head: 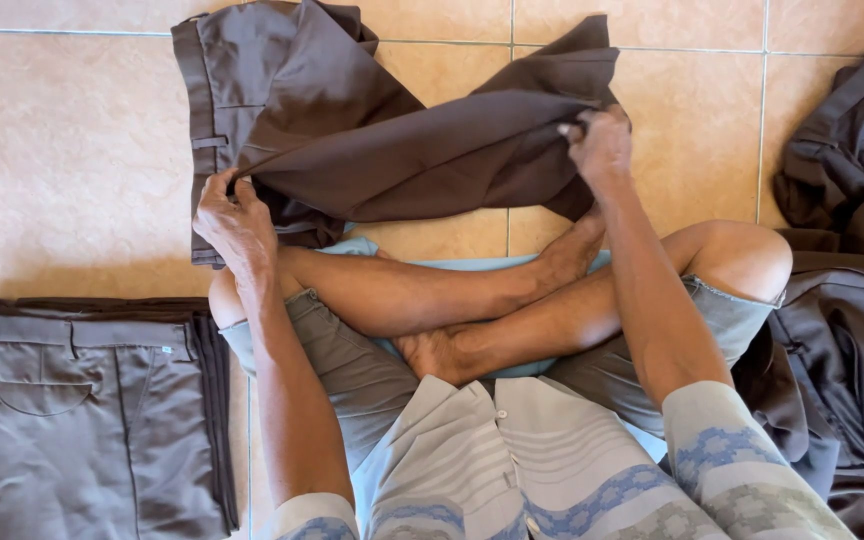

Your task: A person sits on the floor and meticulously folds a pair of brown trousers from a pile of garments.

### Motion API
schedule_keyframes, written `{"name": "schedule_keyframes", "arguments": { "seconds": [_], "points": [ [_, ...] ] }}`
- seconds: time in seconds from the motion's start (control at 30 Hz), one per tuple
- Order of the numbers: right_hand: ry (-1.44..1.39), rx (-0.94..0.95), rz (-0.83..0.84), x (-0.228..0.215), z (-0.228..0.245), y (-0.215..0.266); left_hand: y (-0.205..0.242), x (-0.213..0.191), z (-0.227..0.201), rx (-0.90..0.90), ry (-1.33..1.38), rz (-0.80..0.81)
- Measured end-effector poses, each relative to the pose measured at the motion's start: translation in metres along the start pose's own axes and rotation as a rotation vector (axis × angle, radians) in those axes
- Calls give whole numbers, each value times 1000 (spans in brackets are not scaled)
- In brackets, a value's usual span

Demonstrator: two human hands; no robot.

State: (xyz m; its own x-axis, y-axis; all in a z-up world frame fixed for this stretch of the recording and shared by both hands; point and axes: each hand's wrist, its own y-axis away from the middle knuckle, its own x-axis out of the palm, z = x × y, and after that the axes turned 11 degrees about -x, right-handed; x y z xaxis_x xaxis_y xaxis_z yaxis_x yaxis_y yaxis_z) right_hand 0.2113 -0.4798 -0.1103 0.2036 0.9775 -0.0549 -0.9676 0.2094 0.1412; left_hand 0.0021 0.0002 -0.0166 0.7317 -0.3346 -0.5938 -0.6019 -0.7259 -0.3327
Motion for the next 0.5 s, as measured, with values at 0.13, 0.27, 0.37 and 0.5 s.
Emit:
{"name": "schedule_keyframes", "arguments": {
  "seconds": [0.13,0.27,0.37,0.5],
  "points": [
    [1146,-669,-118,-47,-28,-40,3,-5,-14,15,8,-10],
    [852,-1055,-311,-42,26,-22,6,-11,-29,52,42,-16],
    [980,-790,-158,-33,47,6,4,-5,-18,27,66,-36],
    [1269,-240,219,-36,22,9,4,-4,-13,17,89,-45]
  ]
}}
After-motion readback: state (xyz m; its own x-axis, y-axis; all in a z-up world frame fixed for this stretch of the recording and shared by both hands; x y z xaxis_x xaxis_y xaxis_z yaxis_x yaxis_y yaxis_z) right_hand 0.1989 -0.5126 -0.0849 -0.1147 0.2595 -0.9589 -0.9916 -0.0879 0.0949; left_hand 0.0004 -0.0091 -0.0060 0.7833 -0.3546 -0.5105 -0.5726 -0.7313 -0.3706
